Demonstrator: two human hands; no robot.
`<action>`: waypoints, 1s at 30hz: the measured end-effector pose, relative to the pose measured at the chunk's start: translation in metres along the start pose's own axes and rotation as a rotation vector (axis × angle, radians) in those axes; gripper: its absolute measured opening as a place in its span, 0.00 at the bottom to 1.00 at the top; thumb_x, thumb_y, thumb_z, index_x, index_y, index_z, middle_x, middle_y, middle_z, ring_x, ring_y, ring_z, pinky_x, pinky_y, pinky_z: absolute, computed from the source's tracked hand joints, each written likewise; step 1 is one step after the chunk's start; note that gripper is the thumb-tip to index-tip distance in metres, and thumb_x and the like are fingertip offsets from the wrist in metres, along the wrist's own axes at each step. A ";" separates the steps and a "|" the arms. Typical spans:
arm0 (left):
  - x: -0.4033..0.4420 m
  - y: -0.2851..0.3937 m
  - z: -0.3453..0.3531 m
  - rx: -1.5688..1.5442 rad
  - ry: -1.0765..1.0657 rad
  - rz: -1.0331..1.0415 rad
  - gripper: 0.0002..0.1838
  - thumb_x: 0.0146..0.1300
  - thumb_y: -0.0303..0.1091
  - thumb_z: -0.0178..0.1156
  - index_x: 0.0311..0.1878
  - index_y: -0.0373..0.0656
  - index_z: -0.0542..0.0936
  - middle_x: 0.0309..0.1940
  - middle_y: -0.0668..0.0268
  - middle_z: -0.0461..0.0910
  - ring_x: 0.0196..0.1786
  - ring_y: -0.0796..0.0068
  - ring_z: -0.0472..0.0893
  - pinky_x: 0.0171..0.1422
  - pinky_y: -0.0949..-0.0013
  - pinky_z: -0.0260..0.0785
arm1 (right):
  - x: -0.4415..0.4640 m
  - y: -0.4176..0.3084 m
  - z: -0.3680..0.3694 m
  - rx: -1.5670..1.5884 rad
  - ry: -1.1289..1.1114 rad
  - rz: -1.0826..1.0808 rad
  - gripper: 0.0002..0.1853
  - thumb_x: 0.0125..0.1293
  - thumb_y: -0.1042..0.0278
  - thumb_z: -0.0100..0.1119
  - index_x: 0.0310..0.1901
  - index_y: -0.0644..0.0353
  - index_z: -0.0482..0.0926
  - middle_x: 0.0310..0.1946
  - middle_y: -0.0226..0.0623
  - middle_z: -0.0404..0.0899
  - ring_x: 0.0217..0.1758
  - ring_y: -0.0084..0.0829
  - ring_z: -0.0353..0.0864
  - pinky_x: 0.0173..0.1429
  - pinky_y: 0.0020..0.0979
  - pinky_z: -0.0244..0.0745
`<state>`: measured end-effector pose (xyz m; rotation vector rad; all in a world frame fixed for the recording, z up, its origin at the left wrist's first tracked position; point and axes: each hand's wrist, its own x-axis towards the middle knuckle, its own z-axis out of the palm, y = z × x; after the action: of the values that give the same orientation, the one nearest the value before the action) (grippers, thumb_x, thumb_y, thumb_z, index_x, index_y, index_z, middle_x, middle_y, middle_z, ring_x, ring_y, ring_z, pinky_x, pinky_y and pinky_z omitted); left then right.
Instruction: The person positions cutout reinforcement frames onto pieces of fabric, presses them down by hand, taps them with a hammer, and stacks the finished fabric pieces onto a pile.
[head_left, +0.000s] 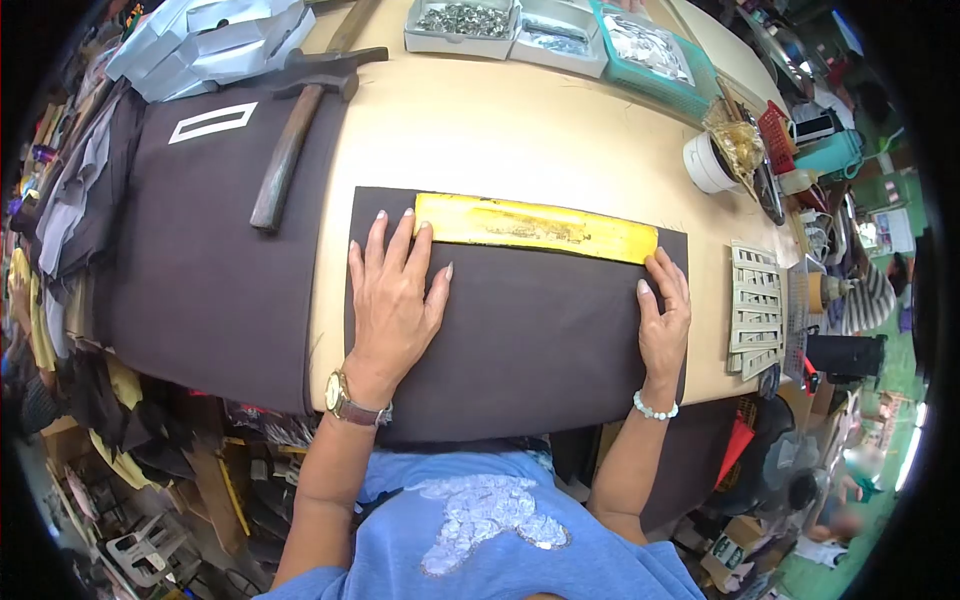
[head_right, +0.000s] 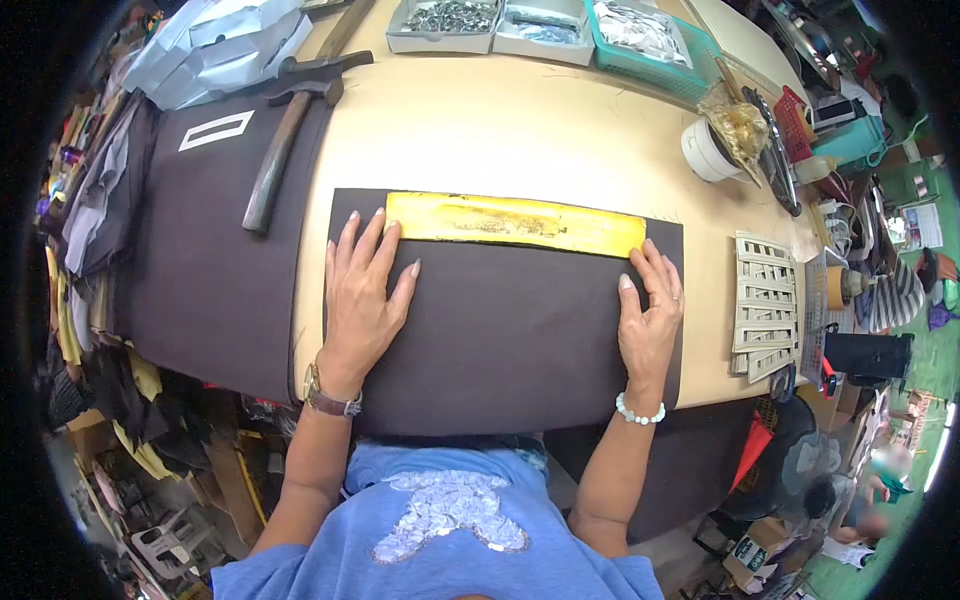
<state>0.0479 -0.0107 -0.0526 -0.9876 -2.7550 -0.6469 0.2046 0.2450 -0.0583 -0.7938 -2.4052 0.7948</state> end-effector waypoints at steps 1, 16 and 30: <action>0.000 0.000 0.000 0.004 -0.005 -0.001 0.25 0.62 0.37 0.59 0.61 0.38 0.72 0.64 0.52 0.67 0.70 0.48 0.59 0.71 0.43 0.48 | 0.000 0.000 0.000 0.003 0.000 0.000 0.17 0.60 0.74 0.57 0.52 0.63 0.79 0.60 0.40 0.73 0.66 0.43 0.65 0.71 0.40 0.56; 0.000 0.001 0.000 0.079 -0.040 -0.002 0.26 0.63 0.38 0.57 0.63 0.38 0.70 0.66 0.56 0.65 0.71 0.52 0.57 0.72 0.44 0.48 | -0.001 0.001 0.002 -0.037 0.028 0.012 0.17 0.59 0.72 0.59 0.52 0.60 0.79 0.59 0.39 0.74 0.67 0.45 0.64 0.72 0.41 0.54; 0.001 0.003 -0.003 0.119 -0.077 0.006 0.25 0.65 0.37 0.55 0.64 0.38 0.69 0.67 0.57 0.64 0.72 0.51 0.55 0.73 0.44 0.46 | -0.002 -0.005 0.003 -0.143 0.022 -0.004 0.17 0.60 0.68 0.59 0.51 0.61 0.79 0.58 0.39 0.75 0.66 0.45 0.65 0.71 0.43 0.54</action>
<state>0.0492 -0.0097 -0.0487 -1.0140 -2.8179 -0.4465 0.2024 0.2390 -0.0578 -0.8478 -2.4643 0.6140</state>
